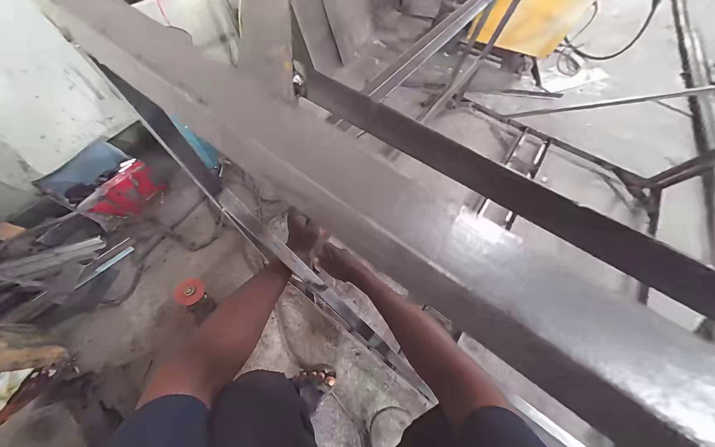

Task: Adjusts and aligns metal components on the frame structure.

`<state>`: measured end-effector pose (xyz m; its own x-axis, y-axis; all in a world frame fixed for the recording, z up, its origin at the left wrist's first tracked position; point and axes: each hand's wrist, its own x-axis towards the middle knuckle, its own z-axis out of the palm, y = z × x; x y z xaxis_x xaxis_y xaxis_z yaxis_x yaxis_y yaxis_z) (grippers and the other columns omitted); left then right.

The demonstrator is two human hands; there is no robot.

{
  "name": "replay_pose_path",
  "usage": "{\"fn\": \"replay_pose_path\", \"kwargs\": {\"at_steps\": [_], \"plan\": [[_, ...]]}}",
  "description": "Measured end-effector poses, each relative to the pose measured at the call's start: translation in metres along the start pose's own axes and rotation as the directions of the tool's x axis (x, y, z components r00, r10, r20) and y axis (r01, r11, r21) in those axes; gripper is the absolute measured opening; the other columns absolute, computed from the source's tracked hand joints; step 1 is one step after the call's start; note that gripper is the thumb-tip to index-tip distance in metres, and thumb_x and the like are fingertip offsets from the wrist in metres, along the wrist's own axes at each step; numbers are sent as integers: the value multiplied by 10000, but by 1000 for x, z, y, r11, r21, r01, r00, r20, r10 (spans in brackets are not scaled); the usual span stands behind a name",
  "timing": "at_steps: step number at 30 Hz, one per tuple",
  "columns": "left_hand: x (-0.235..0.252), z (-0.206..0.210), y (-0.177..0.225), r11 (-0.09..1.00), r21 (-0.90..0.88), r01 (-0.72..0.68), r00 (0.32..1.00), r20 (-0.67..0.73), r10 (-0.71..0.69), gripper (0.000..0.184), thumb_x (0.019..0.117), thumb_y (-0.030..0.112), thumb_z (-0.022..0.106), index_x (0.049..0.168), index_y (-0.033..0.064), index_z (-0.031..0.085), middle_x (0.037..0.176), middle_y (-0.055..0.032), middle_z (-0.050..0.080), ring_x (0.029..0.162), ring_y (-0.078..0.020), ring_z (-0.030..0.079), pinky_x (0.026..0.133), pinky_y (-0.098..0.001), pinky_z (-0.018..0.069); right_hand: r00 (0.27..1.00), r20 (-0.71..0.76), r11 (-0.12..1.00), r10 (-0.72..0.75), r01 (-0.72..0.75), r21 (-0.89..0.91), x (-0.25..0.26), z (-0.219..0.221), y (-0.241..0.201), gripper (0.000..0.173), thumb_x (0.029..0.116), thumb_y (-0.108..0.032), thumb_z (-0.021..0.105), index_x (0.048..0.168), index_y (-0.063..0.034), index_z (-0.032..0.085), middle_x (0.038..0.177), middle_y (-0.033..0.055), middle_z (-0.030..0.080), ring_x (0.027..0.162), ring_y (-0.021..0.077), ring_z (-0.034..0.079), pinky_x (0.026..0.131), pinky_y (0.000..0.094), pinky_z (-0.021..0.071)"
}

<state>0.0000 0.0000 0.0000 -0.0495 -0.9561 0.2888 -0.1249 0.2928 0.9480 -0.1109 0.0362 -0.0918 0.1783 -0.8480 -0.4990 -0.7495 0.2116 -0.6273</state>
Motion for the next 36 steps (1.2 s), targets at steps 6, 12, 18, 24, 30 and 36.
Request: {"fn": "replay_pose_path", "kwargs": {"at_steps": [6, 12, 18, 24, 30, 36], "plan": [[15, -2, -52, 918, -210, -337, 936, 28, 350, 232, 1005, 176, 621, 791, 119, 553, 584, 67, 485, 459, -41, 441, 450, -234, 417, 998, -46, 997, -45, 41, -70, -4, 3, 5, 257, 1018, -289, 569, 1177, -87, 589, 972, 162, 682, 873, 326, 689, 743, 553, 550], [18, -5, -48, 905, -165, -393, 913, 45, 405, 283, 976, 129, 638, 721, 125, 517, 561, 71, 479, 456, -13, 441, 452, -207, 406, 997, -67, 996, -48, 43, -74, -7, 4, 6, 221, 1014, -265, 582, 1136, -84, 614, 948, 156, 688, 904, 334, 689, 787, 568, 546], [19, -12, -34, 928, -142, -345, 926, 113, 361, 293, 957, 136, 632, 691, 108, 513, 561, 74, 478, 476, 6, 440, 474, -191, 393, 995, -72, 995, -64, 58, -76, -10, 0, 4, 221, 1009, -254, 594, 1138, -74, 607, 950, 150, 681, 903, 314, 685, 804, 542, 546], [23, -10, -51, 913, -201, -355, 918, 112, 381, 282, 945, 129, 636, 699, 136, 499, 541, 81, 467, 438, -3, 427, 428, -198, 371, 995, -70, 996, -65, 61, -61, -10, -1, 4, 192, 1002, -241, 594, 1117, -86, 597, 904, 134, 672, 859, 306, 679, 765, 532, 543], [21, -13, -49, 935, -175, -308, 933, 134, 333, 263, 948, 146, 645, 721, 122, 515, 553, 70, 485, 443, -16, 448, 439, -207, 406, 996, -67, 997, -57, 54, -51, -11, -2, 5, 209, 998, -228, 615, 1142, -78, 597, 907, 147, 677, 857, 318, 684, 761, 549, 548], [24, -10, -50, 925, -213, -315, 927, 138, 348, 255, 937, 118, 645, 732, 127, 495, 552, 63, 473, 430, -29, 441, 418, -215, 400, 997, -74, 997, -30, 25, -76, -7, -3, 9, 186, 998, -233, 598, 1114, -87, 590, 899, 144, 671, 845, 318, 681, 739, 546, 542]]}}
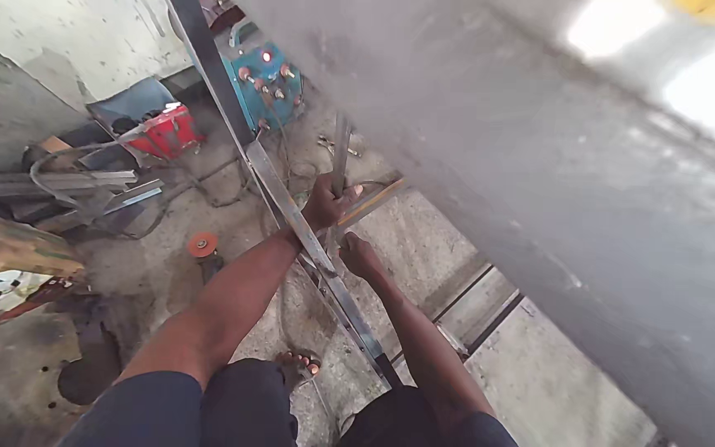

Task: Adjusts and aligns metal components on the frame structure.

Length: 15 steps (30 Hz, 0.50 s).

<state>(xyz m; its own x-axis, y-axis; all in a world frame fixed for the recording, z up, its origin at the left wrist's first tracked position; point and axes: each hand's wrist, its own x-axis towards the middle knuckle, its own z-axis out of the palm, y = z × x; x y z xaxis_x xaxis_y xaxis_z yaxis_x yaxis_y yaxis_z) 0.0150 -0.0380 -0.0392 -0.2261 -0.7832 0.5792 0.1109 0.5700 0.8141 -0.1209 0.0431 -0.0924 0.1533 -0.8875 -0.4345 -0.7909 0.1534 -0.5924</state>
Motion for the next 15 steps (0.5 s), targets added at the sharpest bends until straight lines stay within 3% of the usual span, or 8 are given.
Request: {"fn": "replay_pose_path", "kwargs": {"at_steps": [7, 15], "plan": [[1, -2, 4, 1000, 14, 12, 1000, 12, -12, 275, 934, 111, 635, 702, 132, 489, 540, 67, 470, 433, -24, 439, 425, -217, 392, 1000, -15, 1000, -9, 9, 6, 3, 3, 3, 222, 1001, -246, 614, 1164, -97, 592, 903, 151, 684, 843, 331, 689, 738, 566, 550], [0, -1, 0, 1000, -12, 7, 1000, 12, -7, 276, 933, 118, 645, 711, 136, 483, 535, 70, 452, 423, -28, 429, 419, -218, 390, 999, -26, 1000, -24, 24, -12, -1, 7, 1, 198, 1005, -246, 592, 1137, -98, 587, 889, 145, 673, 821, 325, 687, 703, 563, 550]]}}
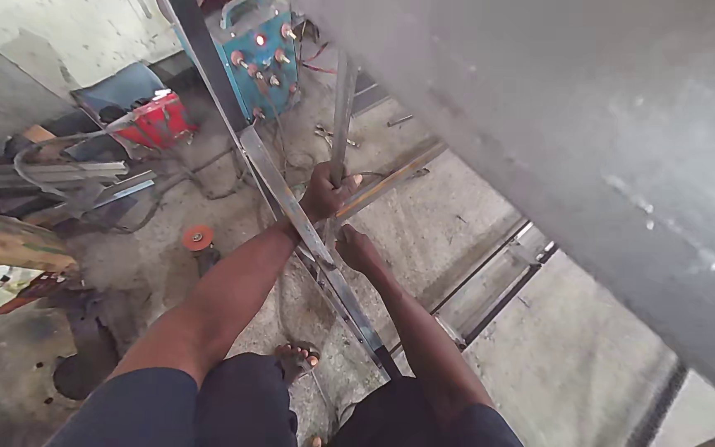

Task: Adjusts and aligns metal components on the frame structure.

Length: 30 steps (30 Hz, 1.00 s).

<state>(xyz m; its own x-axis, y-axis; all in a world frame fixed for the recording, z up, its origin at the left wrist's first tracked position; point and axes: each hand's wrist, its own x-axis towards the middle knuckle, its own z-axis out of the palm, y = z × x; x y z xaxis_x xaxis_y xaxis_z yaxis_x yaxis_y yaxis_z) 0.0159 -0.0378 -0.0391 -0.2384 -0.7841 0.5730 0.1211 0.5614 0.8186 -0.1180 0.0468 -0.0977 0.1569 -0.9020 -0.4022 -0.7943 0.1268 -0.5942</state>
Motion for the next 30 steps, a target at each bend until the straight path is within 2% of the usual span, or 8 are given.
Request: {"fn": "replay_pose_path", "kwargs": {"at_steps": [9, 12, 20, 30], "plan": [[1, 0, -1, 999, -3, -36, 999, 0, 36, 297, 935, 114, 646, 693, 137, 475, 534, 66, 459, 429, -25, 431, 424, -215, 381, 1000, 1, 1000, 17, -17, 11, -1, 0, -1, 205, 1005, -254, 612, 1140, -101, 586, 865, 147, 673, 798, 329, 686, 684, 561, 549], [1, -2, -2, 997, 51, -59, 998, -4, 60, 297, 932, 119, 643, 684, 128, 480, 541, 47, 471, 435, -41, 446, 432, -231, 398, 1000, -7, 1000, 10, -10, 13, 1, 1, 1, 184, 987, -243, 631, 1100, -105, 587, 842, 136, 660, 771, 322, 672, 662, 554, 538], [1, -3, 1, 999, 19, -26, 1000, 15, 26, 298, 934, 123, 639, 681, 139, 482, 532, 66, 476, 429, -21, 453, 426, -217, 407, 1000, -4, 1000, 11, -11, 28, 1, 1, 1, 192, 993, -233, 626, 1131, -105, 585, 849, 136, 668, 768, 319, 677, 667, 550, 545], [1, -2, 0, 1000, -3, -3, 1000, 12, 3, 296, 935, 138, 636, 683, 139, 482, 525, 70, 469, 422, -23, 445, 420, -215, 397, 1000, -1, 1000, 15, -15, 19, 0, -1, -1, 177, 999, -236, 617, 1113, -103, 591, 848, 139, 669, 774, 320, 678, 674, 553, 544]]}}
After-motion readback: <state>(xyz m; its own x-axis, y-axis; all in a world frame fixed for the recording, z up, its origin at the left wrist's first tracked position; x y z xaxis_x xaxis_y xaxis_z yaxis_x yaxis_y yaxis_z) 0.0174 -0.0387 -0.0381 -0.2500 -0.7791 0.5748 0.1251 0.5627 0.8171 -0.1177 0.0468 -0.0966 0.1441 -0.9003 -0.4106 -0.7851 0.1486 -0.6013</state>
